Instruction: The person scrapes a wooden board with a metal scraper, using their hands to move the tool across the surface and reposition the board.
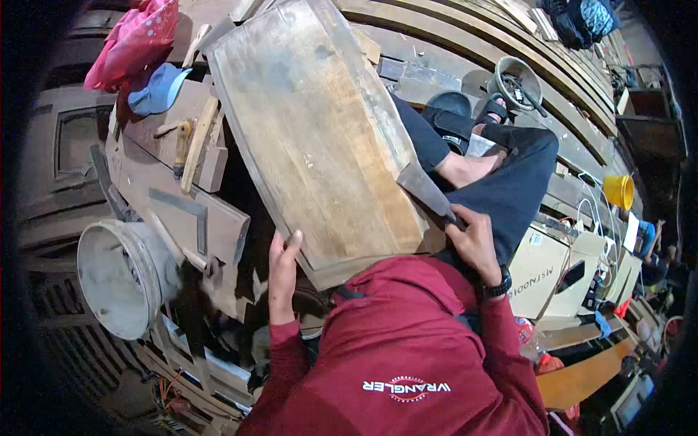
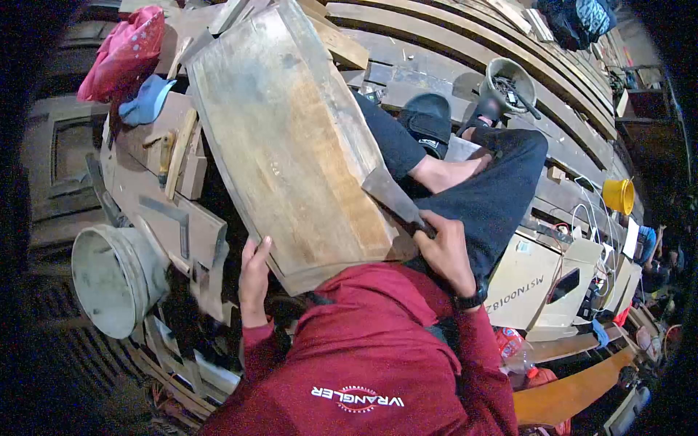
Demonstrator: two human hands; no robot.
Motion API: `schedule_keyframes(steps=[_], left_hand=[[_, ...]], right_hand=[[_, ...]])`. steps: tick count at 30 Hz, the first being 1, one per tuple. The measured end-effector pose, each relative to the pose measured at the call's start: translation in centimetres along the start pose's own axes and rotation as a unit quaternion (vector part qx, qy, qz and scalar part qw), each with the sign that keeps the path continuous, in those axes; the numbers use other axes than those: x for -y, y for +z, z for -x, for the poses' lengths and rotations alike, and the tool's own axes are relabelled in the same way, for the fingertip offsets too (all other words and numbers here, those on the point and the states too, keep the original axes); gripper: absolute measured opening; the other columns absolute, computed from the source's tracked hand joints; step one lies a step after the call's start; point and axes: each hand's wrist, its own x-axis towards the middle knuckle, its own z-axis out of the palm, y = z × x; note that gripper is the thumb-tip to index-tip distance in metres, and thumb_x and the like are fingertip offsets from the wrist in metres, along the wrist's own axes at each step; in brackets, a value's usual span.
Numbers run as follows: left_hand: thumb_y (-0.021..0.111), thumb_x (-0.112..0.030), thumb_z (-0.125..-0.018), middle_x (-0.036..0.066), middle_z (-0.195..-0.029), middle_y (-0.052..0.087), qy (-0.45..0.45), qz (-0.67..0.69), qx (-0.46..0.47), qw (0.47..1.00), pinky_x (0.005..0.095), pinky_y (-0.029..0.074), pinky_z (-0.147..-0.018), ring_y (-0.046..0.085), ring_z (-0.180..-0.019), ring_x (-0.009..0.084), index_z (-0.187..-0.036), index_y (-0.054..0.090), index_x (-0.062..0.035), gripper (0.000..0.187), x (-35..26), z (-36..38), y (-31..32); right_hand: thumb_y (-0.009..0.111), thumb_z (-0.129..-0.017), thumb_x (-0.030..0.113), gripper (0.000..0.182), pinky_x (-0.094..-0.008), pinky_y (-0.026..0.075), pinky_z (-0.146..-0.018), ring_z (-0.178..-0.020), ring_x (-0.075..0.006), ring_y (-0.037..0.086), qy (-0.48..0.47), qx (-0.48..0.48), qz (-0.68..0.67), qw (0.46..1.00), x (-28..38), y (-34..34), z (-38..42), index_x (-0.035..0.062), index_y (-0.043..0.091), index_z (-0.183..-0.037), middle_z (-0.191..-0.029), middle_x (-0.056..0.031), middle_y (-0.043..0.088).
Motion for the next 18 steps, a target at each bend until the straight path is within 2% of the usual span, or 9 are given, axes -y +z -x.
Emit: schedule_keyframes(steps=[1, 2, 4, 7, 8, 10, 14, 16, 18], left_hand=[[0.062, -0.019, -0.100, 0.017, -0.134, 0.057, -0.004, -0.008, -0.008, 1.000, 0.0369, 0.039, -0.109, 0.055, -0.123, 0.0258, -0.144, 0.042, 0.0047, 0.054, -0.4, -0.1, 0.2], [0.064, -0.018, -0.098, 0.020, -0.136, 0.053, 0.057, -0.124, -0.061, 0.989, 0.0390, 0.038, -0.110, 0.053, -0.125, 0.0288, -0.146, 0.038, 0.0049, 0.058, -0.8, -0.4, 0.6], [0.066, -0.015, -0.096, 0.026, -0.141, 0.047, 0.173, -0.345, -0.165, 0.908, 0.0431, 0.036, -0.113, 0.050, -0.130, 0.0350, -0.148, 0.030, 0.0053, 0.067, -1.9, -0.9, 1.4], [0.069, -0.011, -0.092, 0.030, -0.142, 0.041, 0.323, -0.362, -0.247, 0.839, 0.0497, 0.034, -0.114, 0.041, -0.135, 0.0434, -0.148, 0.029, 0.0042, 0.072, -5.9, -3.0, 3.5], [0.069, -0.009, -0.090, 0.028, -0.139, 0.044, 0.368, -0.363, -0.242, 0.821, 0.0493, 0.035, -0.113, 0.044, -0.133, 0.0435, -0.145, 0.035, 0.0036, 0.066, -7.5, -4.0, 4.2], [0.068, -0.011, -0.094, 0.024, -0.138, 0.050, 0.391, -0.359, -0.243, 0.812, 0.0485, 0.038, -0.111, 0.049, -0.130, 0.0414, -0.140, 0.042, 0.0031, 0.055, -10.2, -6.7, 5.8], [0.066, -0.008, -0.091, 0.023, -0.138, 0.048, 0.418, -0.347, -0.249, 0.802, 0.0485, 0.037, -0.111, 0.046, -0.131, 0.0420, -0.136, 0.045, 0.0033, 0.051, -12.3, -14.5, 7.0], [0.065, -0.011, -0.093, 0.022, -0.143, 0.046, 0.415, -0.329, -0.264, 0.806, 0.0477, 0.037, -0.112, 0.045, -0.134, 0.0411, -0.138, 0.045, 0.0037, 0.051, -11.9, -17.8, 7.1], [0.060, -0.017, -0.096, 0.021, -0.151, 0.042, 0.386, -0.388, -0.303, 0.780, 0.0463, 0.034, -0.115, 0.040, -0.141, 0.0391, -0.139, 0.048, 0.0030, 0.049, -10.7, -19.6, 7.4]], right_hand=[[0.065, -0.078, 0.007, 0.033, -0.0431, 0.053, -0.072, -0.078, -0.0449, 0.069, -0.009, -0.006, 0.001, 1.000, -0.1, 0.1, 0.0, -0.0029, 0.070, -0.108, -0.081, -0.0296, 0.064], [0.065, -0.078, 0.007, 0.033, -0.0437, 0.054, -0.072, -0.079, -0.0450, 0.069, -0.021, -0.014, 0.002, 1.000, -0.2, -0.1, -0.2, -0.0030, 0.070, -0.108, -0.082, -0.0294, 0.064], [0.066, -0.077, 0.007, 0.030, -0.0458, 0.054, -0.075, -0.083, -0.0442, 0.068, -0.052, -0.008, 0.046, 0.998, 0.0, -0.6, -0.3, -0.0035, 0.070, -0.105, -0.088, -0.0277, 0.067], [0.068, -0.078, 0.009, 0.027, -0.0473, 0.053, -0.076, -0.086, -0.0440, 0.067, -0.130, -0.052, 0.075, 0.987, 0.1, -0.3, -0.2, -0.0035, 0.071, -0.101, -0.095, -0.0247, 0.068], [0.069, -0.078, 0.010, 0.029, -0.0479, 0.052, -0.074, -0.083, -0.0439, 0.065, -0.126, -0.056, 0.114, 0.984, 0.7, -0.4, 0.0, -0.0026, 0.071, -0.104, -0.091, -0.0234, 0.066], [0.069, -0.078, 0.011, 0.032, -0.0476, 0.052, -0.073, -0.080, -0.0427, 0.064, -0.127, -0.052, 0.119, 0.983, 1.3, -0.3, 0.2, -0.0010, 0.071, -0.107, -0.087, -0.0225, 0.064], [0.067, -0.080, 0.013, 0.042, -0.0486, 0.051, -0.072, -0.078, -0.0433, 0.064, -0.201, -0.033, 0.082, 0.976, 1.6, 1.4, 0.0, -0.0008, 0.067, -0.120, -0.082, -0.0247, 0.062], [0.066, -0.082, 0.012, 0.054, -0.0514, 0.051, -0.072, -0.079, -0.0462, 0.064, -0.163, -0.020, 0.049, 0.985, 2.8, 2.5, 0.1, -0.0007, 0.058, -0.134, -0.085, -0.0277, 0.064], [0.066, -0.085, 0.010, 0.066, -0.0549, 0.051, -0.072, -0.081, -0.0514, 0.063, -0.154, -0.034, 0.021, 0.987, 3.4, 3.7, 0.4, 0.0016, 0.042, -0.147, -0.091, -0.0316, 0.064]])
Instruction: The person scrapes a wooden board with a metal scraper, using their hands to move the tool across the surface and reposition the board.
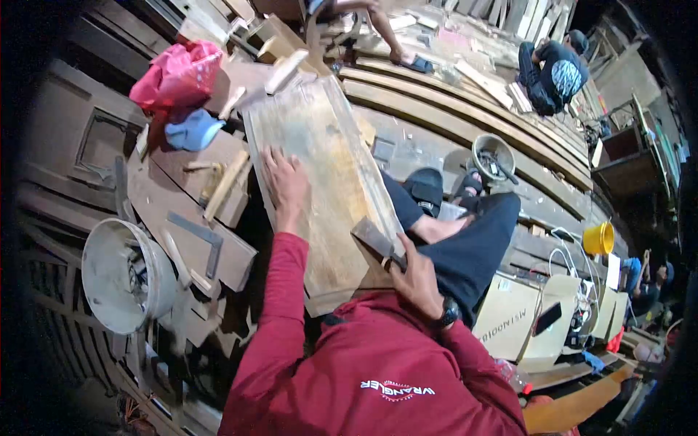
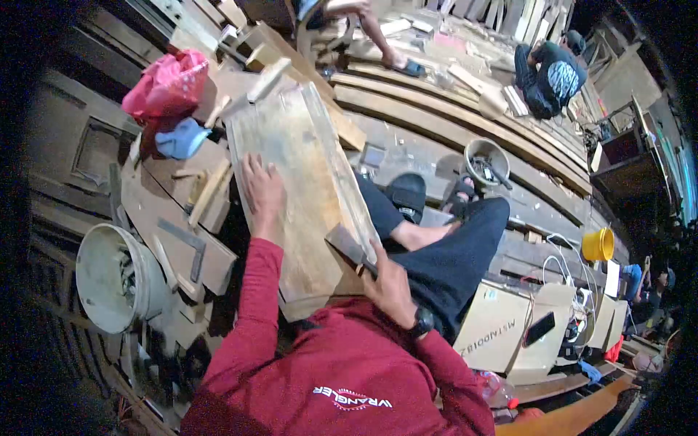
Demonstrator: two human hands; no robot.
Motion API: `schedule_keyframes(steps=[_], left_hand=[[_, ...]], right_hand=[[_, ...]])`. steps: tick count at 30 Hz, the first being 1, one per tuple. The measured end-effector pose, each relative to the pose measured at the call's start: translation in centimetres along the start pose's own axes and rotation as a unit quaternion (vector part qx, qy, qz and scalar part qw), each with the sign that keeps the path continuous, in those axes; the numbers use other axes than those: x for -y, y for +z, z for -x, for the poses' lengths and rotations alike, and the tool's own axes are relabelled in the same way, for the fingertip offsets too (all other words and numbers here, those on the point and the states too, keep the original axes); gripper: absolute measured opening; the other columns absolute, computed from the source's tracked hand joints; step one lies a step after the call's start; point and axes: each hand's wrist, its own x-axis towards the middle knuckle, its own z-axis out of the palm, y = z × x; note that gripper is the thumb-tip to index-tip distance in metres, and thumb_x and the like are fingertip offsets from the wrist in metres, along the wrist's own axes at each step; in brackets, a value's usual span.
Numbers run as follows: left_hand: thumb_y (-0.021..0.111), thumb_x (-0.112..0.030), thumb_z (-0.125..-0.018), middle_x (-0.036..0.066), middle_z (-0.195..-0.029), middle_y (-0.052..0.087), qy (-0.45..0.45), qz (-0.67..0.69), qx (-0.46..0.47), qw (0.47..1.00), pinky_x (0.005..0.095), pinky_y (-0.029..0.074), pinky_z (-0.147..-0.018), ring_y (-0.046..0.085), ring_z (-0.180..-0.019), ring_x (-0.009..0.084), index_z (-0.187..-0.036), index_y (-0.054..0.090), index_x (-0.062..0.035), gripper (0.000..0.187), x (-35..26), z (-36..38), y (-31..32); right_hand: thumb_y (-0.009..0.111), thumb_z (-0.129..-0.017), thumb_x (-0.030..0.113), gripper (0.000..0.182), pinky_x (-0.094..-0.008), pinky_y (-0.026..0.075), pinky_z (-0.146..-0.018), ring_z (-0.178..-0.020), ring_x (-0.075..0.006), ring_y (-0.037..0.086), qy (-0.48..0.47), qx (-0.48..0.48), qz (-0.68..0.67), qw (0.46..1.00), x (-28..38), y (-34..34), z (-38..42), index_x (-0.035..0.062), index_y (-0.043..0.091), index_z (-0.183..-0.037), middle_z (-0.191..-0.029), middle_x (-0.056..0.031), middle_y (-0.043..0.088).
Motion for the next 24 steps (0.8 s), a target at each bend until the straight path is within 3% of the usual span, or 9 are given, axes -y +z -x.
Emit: schedule_keyframes(steps=[2, 3, 4, 6, 7, 13, 17, 20, 24], left_hand=[[0.058, -0.020, -0.097, 0.020, -0.153, 0.040, 0.025, -0.058, -0.012, 0.998, 0.0460, 0.033, -0.117, 0.038, -0.143, 0.0381, -0.138, 0.050, 0.0025, 0.048, 0.1, 0.3, 0.2], [0.058, -0.020, -0.097, 0.020, -0.153, 0.040, 0.025, -0.054, -0.008, 0.998, 0.0461, 0.032, -0.117, 0.038, -0.143, 0.0378, -0.137, 0.051, 0.0023, 0.047, -0.1, 0.3, -0.2], [0.058, -0.021, -0.097, 0.020, -0.153, 0.040, 0.024, -0.050, -0.004, 0.998, 0.0463, 0.032, -0.117, 0.038, -0.143, 0.0375, -0.137, 0.052, 0.0020, 0.046, -0.3, 0.3, -0.4], [0.058, -0.022, -0.097, 0.019, -0.153, 0.041, 0.024, -0.049, 0.001, 0.999, 0.0464, 0.031, -0.117, 0.038, -0.143, 0.0369, -0.136, 0.053, 0.0016, 0.046, -0.3, 0.4, -0.9], [0.058, -0.022, -0.096, 0.020, -0.153, 0.041, 0.026, -0.051, 0.002, 0.998, 0.0464, 0.031, -0.117, 0.038, -0.143, 0.0367, -0.136, 0.053, 0.0015, 0.046, 0.0, 0.5, -0.6], [0.058, -0.023, -0.096, 0.020, -0.153, 0.040, 0.026, -0.053, -0.012, 0.998, 0.0478, 0.027, -0.119, 0.034, -0.146, 0.0372, -0.135, 0.054, 0.0012, 0.046, 0.8, 0.3, 0.4], [0.057, -0.022, -0.096, 0.022, -0.154, 0.039, 0.013, -0.007, 0.000, 1.000, 0.0489, 0.027, -0.120, 0.033, -0.146, 0.0388, -0.136, 0.053, 0.0008, 0.046, 0.5, 0.4, -0.1], [0.059, -0.020, -0.095, 0.020, -0.151, 0.042, 0.030, -0.050, -0.012, 0.998, 0.0490, 0.031, -0.116, 0.040, -0.140, 0.0396, -0.137, 0.051, 0.0010, 0.047, 1.8, 0.1, 0.9], [0.057, -0.021, -0.096, 0.023, -0.152, 0.041, 0.019, -0.019, -0.011, 1.000, 0.0503, 0.027, -0.120, 0.035, -0.145, 0.0399, -0.134, 0.054, 0.0010, 0.044, 1.1, 0.3, 0.5]], right_hand=[[0.066, -0.087, 0.010, 0.069, -0.0531, 0.052, -0.078, -0.090, -0.0493, 0.064, 0.013, 0.025, 0.001, 1.000, 2.2, -0.2, 0.2, 0.0041, 0.038, -0.150, -0.103, -0.0319, 0.064], [0.065, -0.088, 0.008, 0.068, -0.0495, 0.052, -0.085, -0.097, -0.0450, 0.063, -0.077, 0.008, -0.015, 0.997, 2.3, 0.3, 0.2, 0.0075, 0.039, -0.150, -0.111, -0.0282, 0.063], [0.065, -0.088, 0.006, 0.062, -0.0471, 0.052, -0.077, -0.097, -0.0422, 0.065, -0.133, 0.008, -0.024, 0.991, 2.4, 0.3, 0.5, 0.0119, 0.047, -0.147, -0.114, -0.0245, 0.063], [0.065, -0.091, 0.011, 0.059, -0.0457, 0.052, -0.074, -0.092, -0.0392, 0.063, -0.110, 0.090, 0.059, 0.988, 2.8, 0.7, 1.3, 0.0150, 0.049, -0.147, -0.107, -0.0195, 0.062], [0.065, -0.093, 0.017, 0.053, -0.0452, 0.052, -0.072, -0.083, -0.0380, 0.063, -0.093, 0.109, 0.035, 0.989, 3.2, 0.9, 1.5, 0.0155, 0.053, -0.144, -0.094, -0.0178, 0.059], [0.064, -0.092, 0.028, 0.031, -0.0485, 0.054, -0.064, -0.072, -0.0398, 0.067, -0.185, 0.068, 0.122, 0.973, 4.3, 2.5, -1.9, 0.0120, 0.070, -0.117, -0.078, -0.0191, 0.066], [0.064, -0.092, 0.031, 0.024, -0.0469, 0.053, -0.059, -0.066, -0.0377, 0.068, -0.230, -0.010, 0.085, 0.969, 4.1, 4.8, -7.3, 0.0075, 0.069, -0.098, -0.074, -0.0198, 0.067], [0.064, -0.092, 0.029, 0.022, -0.0463, 0.052, -0.056, -0.059, -0.0372, 0.066, -0.203, 0.016, 0.093, 0.975, 4.0, 5.6, -5.2, 0.0076, 0.070, -0.093, -0.072, -0.0187, 0.067], [0.065, -0.091, 0.027, 0.019, -0.0460, 0.053, -0.056, -0.058, -0.0360, 0.066, -0.207, 0.039, 0.106, 0.972, 4.9, 4.5, -1.0, 0.0079, 0.070, -0.089, -0.071, -0.0168, 0.067]])
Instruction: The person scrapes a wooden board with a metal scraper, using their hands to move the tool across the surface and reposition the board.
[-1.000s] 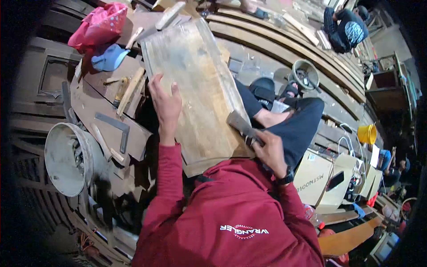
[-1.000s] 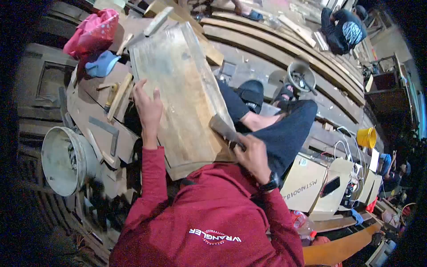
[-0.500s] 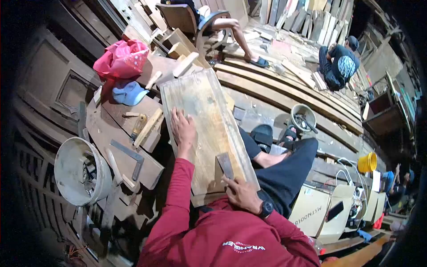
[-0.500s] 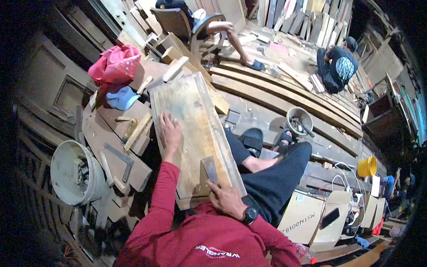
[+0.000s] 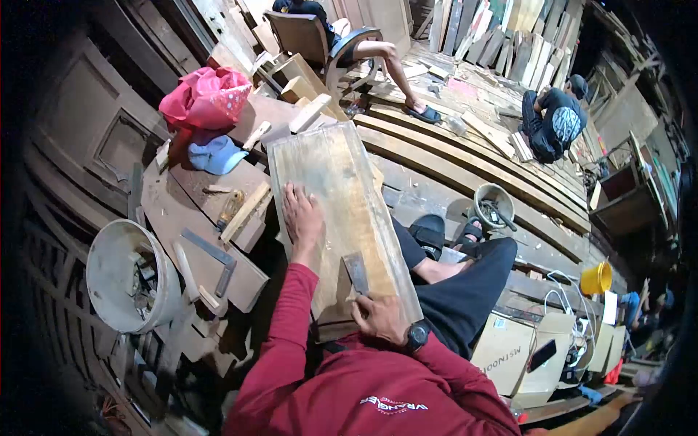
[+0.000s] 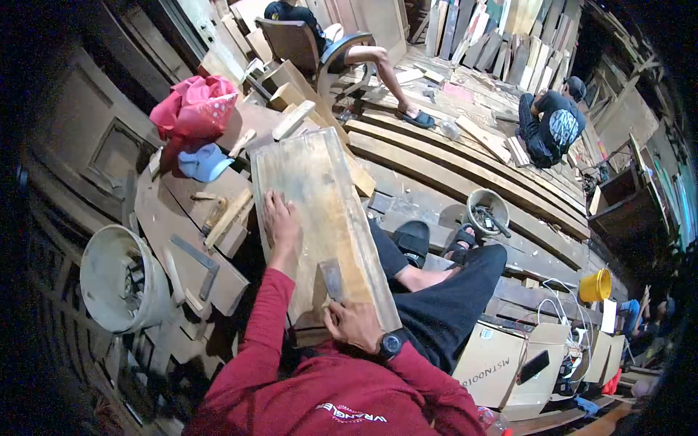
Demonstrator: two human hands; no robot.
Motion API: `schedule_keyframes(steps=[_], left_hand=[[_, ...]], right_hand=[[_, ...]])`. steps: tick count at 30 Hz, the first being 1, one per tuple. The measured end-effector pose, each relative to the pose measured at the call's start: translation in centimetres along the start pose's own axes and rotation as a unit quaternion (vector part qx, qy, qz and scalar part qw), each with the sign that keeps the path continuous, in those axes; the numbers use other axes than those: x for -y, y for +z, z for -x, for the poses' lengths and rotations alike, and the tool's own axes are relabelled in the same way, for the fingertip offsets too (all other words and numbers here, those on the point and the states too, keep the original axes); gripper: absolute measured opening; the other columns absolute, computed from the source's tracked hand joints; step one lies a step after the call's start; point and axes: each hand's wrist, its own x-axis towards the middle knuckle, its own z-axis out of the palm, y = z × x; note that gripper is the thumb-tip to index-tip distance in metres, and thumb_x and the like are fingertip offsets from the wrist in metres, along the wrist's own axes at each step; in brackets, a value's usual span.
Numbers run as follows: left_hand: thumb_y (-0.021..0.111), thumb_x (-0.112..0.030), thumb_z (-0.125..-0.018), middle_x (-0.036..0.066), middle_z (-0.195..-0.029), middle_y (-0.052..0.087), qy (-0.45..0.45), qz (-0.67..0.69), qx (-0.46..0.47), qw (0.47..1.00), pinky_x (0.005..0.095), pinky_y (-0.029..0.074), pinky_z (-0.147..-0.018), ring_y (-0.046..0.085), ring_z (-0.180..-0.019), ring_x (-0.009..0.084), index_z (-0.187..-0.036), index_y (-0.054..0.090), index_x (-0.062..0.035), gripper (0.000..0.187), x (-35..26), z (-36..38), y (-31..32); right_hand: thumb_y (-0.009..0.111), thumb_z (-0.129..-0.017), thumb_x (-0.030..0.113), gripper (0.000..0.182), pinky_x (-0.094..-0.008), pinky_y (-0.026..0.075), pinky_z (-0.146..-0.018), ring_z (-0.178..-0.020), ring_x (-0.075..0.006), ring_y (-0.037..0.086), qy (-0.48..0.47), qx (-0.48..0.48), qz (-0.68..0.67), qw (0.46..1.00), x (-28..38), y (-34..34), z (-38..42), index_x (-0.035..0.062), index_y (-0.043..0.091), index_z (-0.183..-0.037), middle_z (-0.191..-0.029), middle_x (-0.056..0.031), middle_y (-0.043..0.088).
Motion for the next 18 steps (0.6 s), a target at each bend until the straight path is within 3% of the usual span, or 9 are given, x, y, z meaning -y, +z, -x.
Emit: schedule_keyframes(steps=[2, 4, 7, 8, 10, 13, 14, 16, 18], left_hand=[[0.057, -0.019, -0.095, 0.022, -0.150, 0.043, 0.013, -0.007, -0.005, 1.000, 0.0502, 0.029, -0.119, 0.036, -0.143, 0.0395, -0.131, 0.055, 0.0010, 0.041, -0.3, 0.2, -0.3], [0.058, -0.016, -0.094, 0.021, -0.146, 0.047, 0.027, -0.018, -0.034, 0.999, 0.0500, 0.032, -0.117, 0.040, -0.140, 0.0394, -0.126, 0.058, 0.0001, 0.036, -0.3, 0.0, 0.0], [0.060, -0.006, -0.087, 0.019, -0.132, 0.056, 0.027, 0.121, -0.023, 0.992, 0.0497, 0.038, -0.110, 0.049, -0.128, 0.0401, -0.117, 0.062, -0.0022, 0.031, 0.5, -0.4, -0.6], [0.059, -0.003, -0.084, 0.019, -0.128, 0.058, 0.047, 0.142, -0.016, 0.989, 0.0494, 0.040, -0.108, 0.051, -0.124, 0.0401, -0.116, 0.062, -0.0027, 0.031, 0.7, 0.0, -1.0], [0.059, 0.002, -0.079, 0.018, -0.118, 0.061, 0.088, 0.186, 0.005, 0.978, 0.0490, 0.043, -0.104, 0.055, -0.117, 0.0400, -0.112, 0.063, -0.0037, 0.034, -0.5, 1.5, -3.3], [0.059, 0.003, -0.075, 0.017, -0.115, 0.061, 0.159, 0.189, 0.112, 0.962, 0.0470, 0.046, -0.099, 0.056, -0.113, 0.0394, -0.111, 0.064, -0.0047, 0.038, -4.0, 5.5, -8.1], [0.059, 0.003, -0.073, 0.016, -0.115, 0.061, 0.168, 0.191, 0.146, 0.956, 0.0466, 0.047, -0.098, 0.056, -0.113, 0.0392, -0.110, 0.064, -0.0049, 0.038, -4.8, 6.8, -9.0], [0.059, 0.003, -0.069, 0.016, -0.117, 0.060, 0.247, 0.184, 0.206, 0.929, 0.0460, 0.048, -0.097, 0.055, -0.113, 0.0388, -0.108, 0.065, -0.0055, 0.041, -5.7, 8.8, -10.3], [0.059, 0.001, -0.065, 0.016, -0.124, 0.058, 0.284, 0.181, 0.254, 0.907, 0.0482, 0.045, -0.106, 0.052, -0.123, 0.0395, -0.111, 0.067, -0.0072, 0.047, -5.8, 9.9, -10.6]], right_hand=[[0.064, -0.091, 0.026, 0.021, -0.0470, 0.054, -0.060, -0.065, -0.0383, 0.067, 0.031, -0.024, -0.031, 0.999, -0.3, 0.4, -0.9, 0.0074, 0.071, -0.090, -0.072, -0.0170, 0.066], [0.062, -0.094, 0.029, 0.025, -0.0474, 0.054, -0.063, -0.069, -0.0397, 0.067, 0.022, 0.014, -0.001, 1.000, -2.1, 1.1, -3.8, 0.0073, 0.071, -0.104, -0.078, -0.0191, 0.066], [0.061, -0.096, 0.032, 0.037, -0.0481, 0.053, -0.065, -0.075, -0.0398, 0.068, 0.005, 0.037, 0.017, 0.999, -2.7, 0.7, -8.0, 0.0086, 0.065, -0.124, -0.086, -0.0215, 0.066], [0.060, -0.098, 0.035, 0.051, -0.0479, 0.053, -0.066, -0.078, -0.0391, 0.068, -0.002, 0.068, 0.031, 0.997, -2.5, 0.2, -8.4, 0.0099, 0.053, -0.141, -0.098, -0.0227, 0.065], [0.062, -0.097, 0.035, 0.057, -0.0469, 0.053, -0.067, -0.079, -0.0388, 0.067, -0.016, 0.035, -0.010, 0.999, -2.9, 1.0, -7.8, 0.0104, 0.048, -0.146, -0.103, -0.0205, 0.064], [0.064, -0.095, 0.034, 0.063, -0.0452, 0.053, -0.068, -0.079, -0.0375, 0.067, -0.032, 0.034, -0.008, 0.999, -3.4, 1.2, -5.6, 0.0091, 0.044, -0.149, -0.105, -0.0195, 0.063], [0.067, -0.092, 0.025, 0.060, -0.0436, 0.053, -0.072, -0.080, -0.0350, 0.066, 0.007, 0.024, -0.033, 0.999, -2.5, -0.1, -5.0, 0.0085, 0.049, -0.147, -0.096, -0.0166, 0.063], [0.069, -0.090, 0.018, 0.053, -0.0423, 0.053, -0.072, -0.078, -0.0330, 0.066, 0.026, -0.042, -0.025, 0.998, -3.8, -1.1, -3.2, 0.0066, 0.055, -0.141, -0.095, -0.0166, 0.063], [0.066, -0.093, 0.019, 0.043, -0.0422, 0.054, -0.072, -0.081, -0.0344, 0.066, 0.098, -0.121, -0.035, 0.987, -6.1, -1.0, -1.7, 0.0042, 0.060, -0.132, -0.100, -0.0173, 0.063]])
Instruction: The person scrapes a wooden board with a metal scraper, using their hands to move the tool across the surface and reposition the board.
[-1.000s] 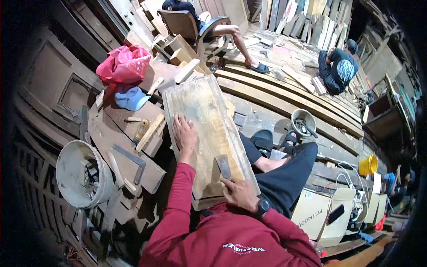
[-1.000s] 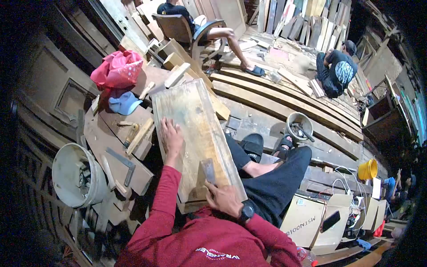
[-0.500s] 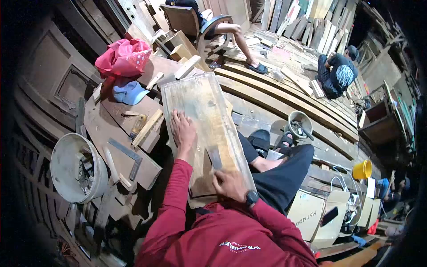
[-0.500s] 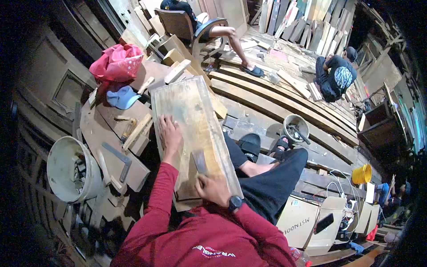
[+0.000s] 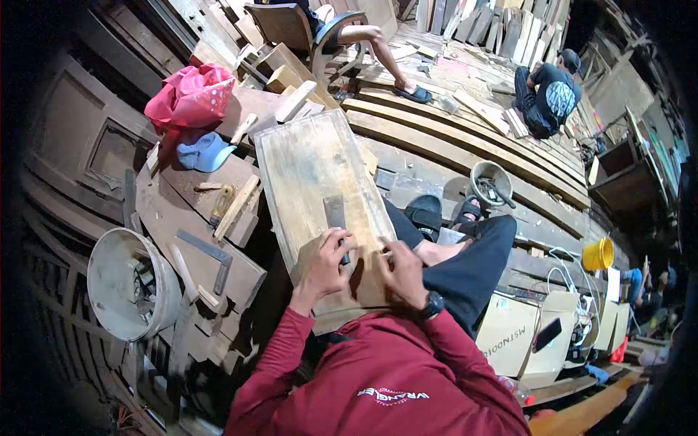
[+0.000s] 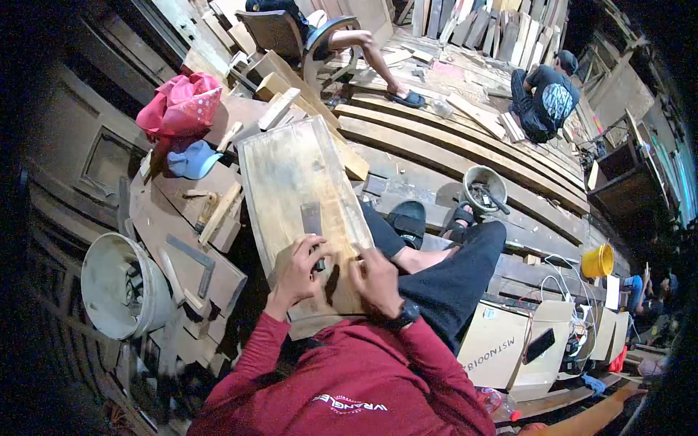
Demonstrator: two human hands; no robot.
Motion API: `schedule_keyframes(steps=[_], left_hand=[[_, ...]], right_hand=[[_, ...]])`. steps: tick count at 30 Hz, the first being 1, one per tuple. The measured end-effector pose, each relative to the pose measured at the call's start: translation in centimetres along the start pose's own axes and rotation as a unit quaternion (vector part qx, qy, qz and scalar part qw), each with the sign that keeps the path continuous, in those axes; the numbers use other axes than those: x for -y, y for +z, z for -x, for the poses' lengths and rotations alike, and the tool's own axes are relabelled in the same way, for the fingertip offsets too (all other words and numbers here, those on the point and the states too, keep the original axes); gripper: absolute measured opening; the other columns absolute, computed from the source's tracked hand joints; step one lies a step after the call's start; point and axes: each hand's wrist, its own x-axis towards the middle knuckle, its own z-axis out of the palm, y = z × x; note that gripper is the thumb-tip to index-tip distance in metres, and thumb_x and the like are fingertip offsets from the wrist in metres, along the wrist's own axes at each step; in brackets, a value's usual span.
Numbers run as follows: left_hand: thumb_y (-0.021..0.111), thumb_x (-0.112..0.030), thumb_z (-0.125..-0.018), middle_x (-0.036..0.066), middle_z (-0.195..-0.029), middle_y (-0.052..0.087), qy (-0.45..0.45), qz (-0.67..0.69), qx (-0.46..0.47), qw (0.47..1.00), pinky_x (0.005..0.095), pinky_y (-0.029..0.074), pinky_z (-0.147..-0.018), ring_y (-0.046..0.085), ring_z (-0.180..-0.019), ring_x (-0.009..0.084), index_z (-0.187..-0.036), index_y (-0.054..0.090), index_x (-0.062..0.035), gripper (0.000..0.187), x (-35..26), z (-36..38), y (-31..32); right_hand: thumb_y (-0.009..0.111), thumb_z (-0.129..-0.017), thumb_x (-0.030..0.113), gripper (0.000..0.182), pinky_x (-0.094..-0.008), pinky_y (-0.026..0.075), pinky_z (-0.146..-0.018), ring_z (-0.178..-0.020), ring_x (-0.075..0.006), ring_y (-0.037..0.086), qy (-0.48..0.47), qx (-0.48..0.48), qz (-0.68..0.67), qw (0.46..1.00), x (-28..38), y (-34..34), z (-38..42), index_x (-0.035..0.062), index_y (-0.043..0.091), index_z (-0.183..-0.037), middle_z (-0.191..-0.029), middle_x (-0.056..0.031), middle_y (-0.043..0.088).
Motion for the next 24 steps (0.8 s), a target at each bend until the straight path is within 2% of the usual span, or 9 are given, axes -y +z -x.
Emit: schedule_keyframes(steps=[1, 2, 5, 8, 9, 12, 13, 17, 24], left_hand=[[0.060, 0.001, -0.066, 0.016, -0.127, 0.058, 0.019, -0.026, 0.026, 0.999, 0.0486, 0.044, -0.107, 0.051, -0.127, 0.0390, -0.111, 0.068, -0.0081, 0.047, -0.6, 0.3, -0.5], [0.062, 0.000, -0.067, 0.015, -0.129, 0.058, 0.040, -0.053, 0.050, 0.996, 0.0491, 0.044, -0.109, 0.049, -0.131, 0.0385, -0.111, 0.068, -0.0090, 0.046, -0.9, 0.4, -1.0], [0.070, -0.004, -0.072, 0.013, -0.129, 0.060, 0.077, -0.032, 0.078, 0.993, 0.0437, 0.044, -0.110, 0.050, -0.133, 0.0349, -0.108, 0.071, -0.0074, 0.036, 0.4, 0.7, -0.2], [0.074, -0.010, -0.078, 0.012, -0.124, 0.062, 0.051, -0.022, 0.064, 0.996, 0.0425, 0.044, -0.109, 0.052, -0.130, 0.0333, -0.105, 0.072, -0.0075, 0.028, 0.9, 0.2, 0.5], [0.074, -0.012, -0.079, 0.010, -0.120, 0.063, 0.053, -0.040, 0.064, 0.996, 0.0416, 0.046, -0.106, 0.053, -0.127, 0.0318, -0.104, 0.071, -0.0079, 0.026, 0.9, 0.0, 0.6], [0.076, -0.020, -0.083, 0.007, -0.109, 0.065, 0.058, -0.094, 0.056, 0.992, 0.0387, 0.051, -0.096, 0.058, -0.117, 0.0275, -0.102, 0.071, -0.0093, 0.023, 0.7, -0.8, 1.1], [0.075, -0.020, -0.085, 0.006, -0.101, 0.064, 0.080, -0.095, 0.039, 0.991, 0.0380, 0.052, -0.091, 0.058, -0.110, 0.0258, -0.100, 0.071, -0.0080, 0.019, 0.7, -1.0, 1.4], [0.072, -0.016, -0.088, 0.008, -0.096, 0.061, 0.113, -0.116, 0.034, 0.986, 0.0390, 0.052, -0.086, 0.058, -0.101, 0.0266, -0.098, 0.067, -0.0057, 0.015, 1.7, -0.8, 3.2], [0.071, -0.015, -0.089, 0.009, -0.094, 0.060, 0.020, -0.077, 0.008, 0.997, 0.0395, 0.051, -0.084, 0.058, -0.097, 0.0285, -0.102, 0.066, -0.0067, 0.016, -0.4, 0.6, 4.4]], right_hand=[[0.069, -0.090, 0.016, 0.041, -0.0415, 0.054, -0.071, -0.082, -0.0327, 0.066, 0.032, -0.034, -0.009, 0.999, -1.4, 0.1, 0.3, 0.0031, 0.061, -0.129, -0.098, -0.0153, 0.063], [0.069, -0.089, 0.015, 0.043, -0.0428, 0.054, -0.076, -0.089, -0.0339, 0.064, 0.069, -0.019, -0.002, 0.997, -2.8, -0.2, 0.8, 0.0021, 0.061, -0.129, -0.101, -0.0165, 0.061], [0.068, -0.090, 0.015, 0.047, -0.0473, 0.050, -0.091, -0.105, -0.0400, 0.057, 0.074, -0.041, 0.029, 0.996, -4.2, -0.1, 2.0, 0.0012, 0.056, -0.134, -0.114, -0.0222, 0.055], [0.068, -0.091, 0.017, 0.050, -0.0481, 0.049, -0.092, -0.108, -0.0402, 0.057, 0.046, -0.037, 0.047, 0.997, -3.3, 0.7, 1.4, 0.0016, 0.053, -0.136, -0.116, -0.0216, 0.054], [0.065, -0.094, 0.021, 0.051, -0.0493, 0.051, -0.089, -0.106, -0.0431, 0.058, 0.039, -0.027, 0.047, 0.998, -3.2, 1.1, 1.2, 0.0027, 0.048, -0.139, -0.119, -0.0226, 0.053], [0.063, -0.096, 0.025, 0.052, -0.0506, 0.053, -0.084, -0.103, -0.0458, 0.060, 0.116, 0.029, 0.019, 0.993, -3.0, 1.7, 1.0, 0.0039, 0.044, -0.140, -0.120, -0.0239, 0.054], [0.061, -0.098, 0.028, 0.054, -0.0513, 0.053, -0.079, -0.099, -0.0469, 0.061, 0.091, 0.025, 0.036, 0.995, -3.3, 1.8, 1.0, 0.0050, 0.041, -0.142, -0.118, -0.0250, 0.055], [0.061, -0.099, 0.029, 0.053, -0.0510, 0.053, -0.080, -0.098, -0.0465, 0.062, 0.067, 0.015, 0.026, 0.997, -3.6, 1.7, 1.2, 0.0047, 0.042, -0.141, -0.113, -0.0254, 0.058], [0.060, -0.099, 0.029, 0.052, -0.0493, 0.052, -0.084, -0.101, -0.0450, 0.062, 0.072, 0.019, 0.031, 0.997, -3.8, 1.7, 1.4, 0.0034, 0.044, -0.141, -0.113, -0.0249, 0.058]])
